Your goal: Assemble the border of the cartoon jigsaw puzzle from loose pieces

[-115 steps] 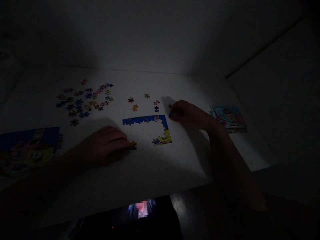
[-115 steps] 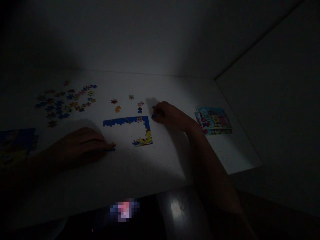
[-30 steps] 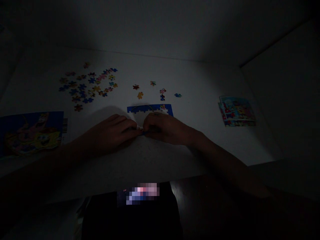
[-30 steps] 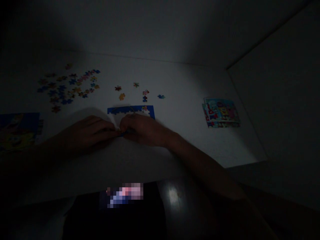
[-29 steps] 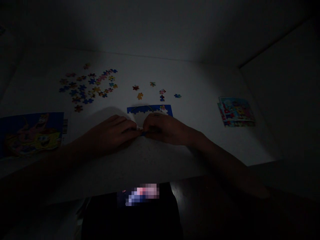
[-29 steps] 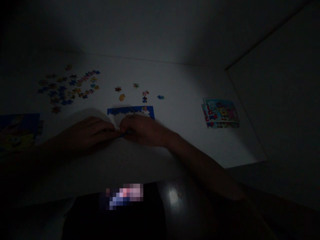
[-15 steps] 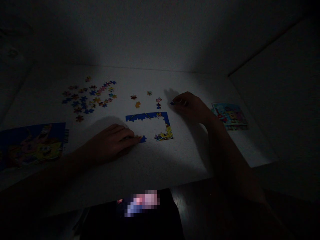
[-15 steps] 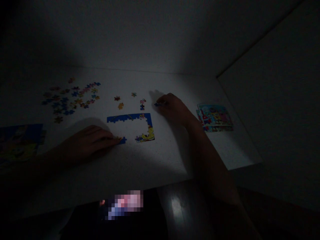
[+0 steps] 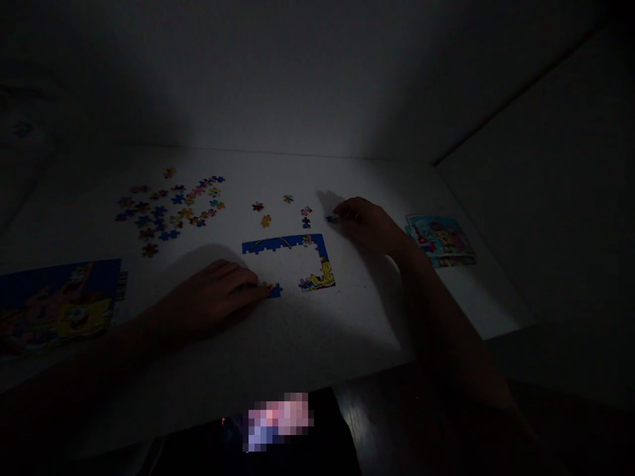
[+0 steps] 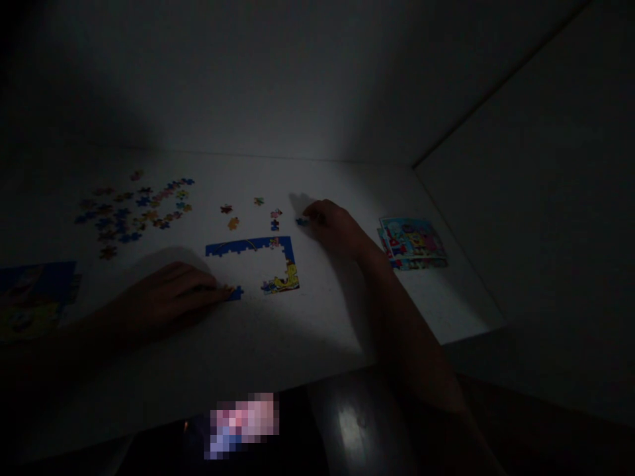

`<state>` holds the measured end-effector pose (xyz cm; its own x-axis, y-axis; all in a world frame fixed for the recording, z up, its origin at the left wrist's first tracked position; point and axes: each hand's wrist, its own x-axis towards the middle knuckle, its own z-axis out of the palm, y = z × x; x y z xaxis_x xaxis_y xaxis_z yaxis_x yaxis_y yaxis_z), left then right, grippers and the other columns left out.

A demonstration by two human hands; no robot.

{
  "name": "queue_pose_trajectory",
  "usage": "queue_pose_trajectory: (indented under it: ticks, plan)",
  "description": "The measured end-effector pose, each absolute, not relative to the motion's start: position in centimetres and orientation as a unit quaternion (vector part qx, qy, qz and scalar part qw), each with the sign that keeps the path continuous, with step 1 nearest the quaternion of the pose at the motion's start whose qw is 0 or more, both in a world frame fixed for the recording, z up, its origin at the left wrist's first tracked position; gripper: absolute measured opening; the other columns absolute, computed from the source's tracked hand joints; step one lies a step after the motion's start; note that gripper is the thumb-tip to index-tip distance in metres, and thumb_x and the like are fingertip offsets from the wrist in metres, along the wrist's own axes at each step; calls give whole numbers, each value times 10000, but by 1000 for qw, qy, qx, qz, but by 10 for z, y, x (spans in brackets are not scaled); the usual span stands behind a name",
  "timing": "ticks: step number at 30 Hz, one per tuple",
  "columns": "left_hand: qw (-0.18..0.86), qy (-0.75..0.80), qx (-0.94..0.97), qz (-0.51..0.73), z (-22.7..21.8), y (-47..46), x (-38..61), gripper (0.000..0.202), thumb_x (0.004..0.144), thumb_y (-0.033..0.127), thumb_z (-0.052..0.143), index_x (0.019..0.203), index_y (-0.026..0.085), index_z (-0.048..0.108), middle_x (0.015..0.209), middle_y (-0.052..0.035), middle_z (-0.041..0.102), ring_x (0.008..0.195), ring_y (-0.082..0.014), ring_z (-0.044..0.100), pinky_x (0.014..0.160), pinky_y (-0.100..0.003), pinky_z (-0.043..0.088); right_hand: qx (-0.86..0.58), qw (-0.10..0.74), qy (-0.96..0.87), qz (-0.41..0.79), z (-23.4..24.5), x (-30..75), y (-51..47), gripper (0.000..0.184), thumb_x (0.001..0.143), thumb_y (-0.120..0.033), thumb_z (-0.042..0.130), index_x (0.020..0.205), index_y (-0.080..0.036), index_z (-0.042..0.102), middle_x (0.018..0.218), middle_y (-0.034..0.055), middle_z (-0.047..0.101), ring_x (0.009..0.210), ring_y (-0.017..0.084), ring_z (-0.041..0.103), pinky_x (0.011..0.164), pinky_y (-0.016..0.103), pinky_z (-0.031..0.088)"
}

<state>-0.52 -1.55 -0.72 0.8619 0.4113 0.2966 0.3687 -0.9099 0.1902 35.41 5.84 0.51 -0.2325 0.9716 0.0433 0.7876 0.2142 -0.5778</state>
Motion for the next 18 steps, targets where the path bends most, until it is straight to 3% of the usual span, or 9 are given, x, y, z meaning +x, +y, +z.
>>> queue_pose_trajectory:
  ticks: [18]
  plan:
    - [70, 218, 965, 129, -4, -17, -5, 341, 1016, 133, 481, 1308, 238, 621, 1107, -54, 711, 992, -196, 616, 869, -325, 481, -575, 260, -750, 199, -4, 353, 60, 234, 872, -187, 583, 1060, -200, 723, 1086, 95, 708, 909, 210, 651, 837, 368, 533]
